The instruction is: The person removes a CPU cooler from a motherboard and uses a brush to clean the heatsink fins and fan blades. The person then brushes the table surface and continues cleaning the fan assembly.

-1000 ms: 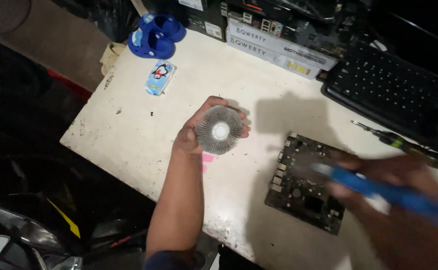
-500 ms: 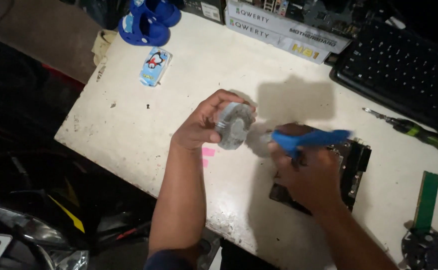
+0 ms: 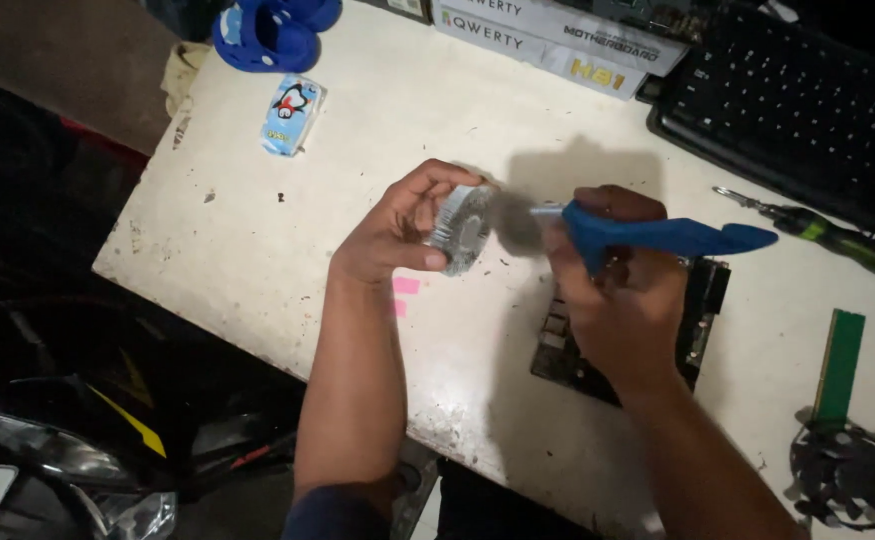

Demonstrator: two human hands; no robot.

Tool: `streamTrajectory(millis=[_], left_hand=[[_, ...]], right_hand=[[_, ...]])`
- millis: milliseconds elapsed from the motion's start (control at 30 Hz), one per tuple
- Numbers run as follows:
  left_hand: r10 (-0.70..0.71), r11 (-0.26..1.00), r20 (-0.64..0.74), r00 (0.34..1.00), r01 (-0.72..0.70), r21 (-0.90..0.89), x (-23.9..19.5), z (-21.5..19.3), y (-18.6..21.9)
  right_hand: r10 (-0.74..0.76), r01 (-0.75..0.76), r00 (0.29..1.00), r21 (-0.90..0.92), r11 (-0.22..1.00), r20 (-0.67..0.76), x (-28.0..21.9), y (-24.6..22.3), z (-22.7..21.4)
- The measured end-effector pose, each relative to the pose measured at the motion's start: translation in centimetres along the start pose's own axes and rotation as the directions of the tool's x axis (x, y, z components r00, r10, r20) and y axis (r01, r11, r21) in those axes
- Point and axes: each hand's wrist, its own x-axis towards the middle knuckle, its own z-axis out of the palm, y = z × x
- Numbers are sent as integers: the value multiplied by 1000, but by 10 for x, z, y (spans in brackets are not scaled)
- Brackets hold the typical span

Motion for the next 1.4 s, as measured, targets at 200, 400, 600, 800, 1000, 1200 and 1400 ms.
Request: streamTrajectory(millis=[200, 400, 600, 800, 1000, 1200, 1400], left_hand=[[85, 989, -14, 996, -82, 125, 2, 0, 10], [147, 965, -46, 988, -133, 227, 3, 0, 9], [197, 944, -34, 980, -180, 276, 4, 1, 11], [181, 949, -80, 980, -153, 275, 0, -5, 10], [184, 945, -101, 978, -148, 292, 2, -3, 6], [225, 917, -103, 969, -175, 358, 3, -3, 11], [201, 931, -130, 971, -148, 333, 3, -1, 12]], right_hand=[[-121, 128, 988, -64, 990, 94, -6, 6, 18], [1, 0, 994, -6, 1000, 107, -1, 4, 8], [-29, 26, 989, 23, 999, 142, 7, -2, 14], [74, -62, 965, -57, 996, 253, 9, 17, 13], [91, -95, 982, 16, 995, 167, 21, -4, 4], [252, -269, 935, 33, 963, 251, 12, 11, 18], [268, -254, 927, -88, 963, 263, 29, 4, 2]])
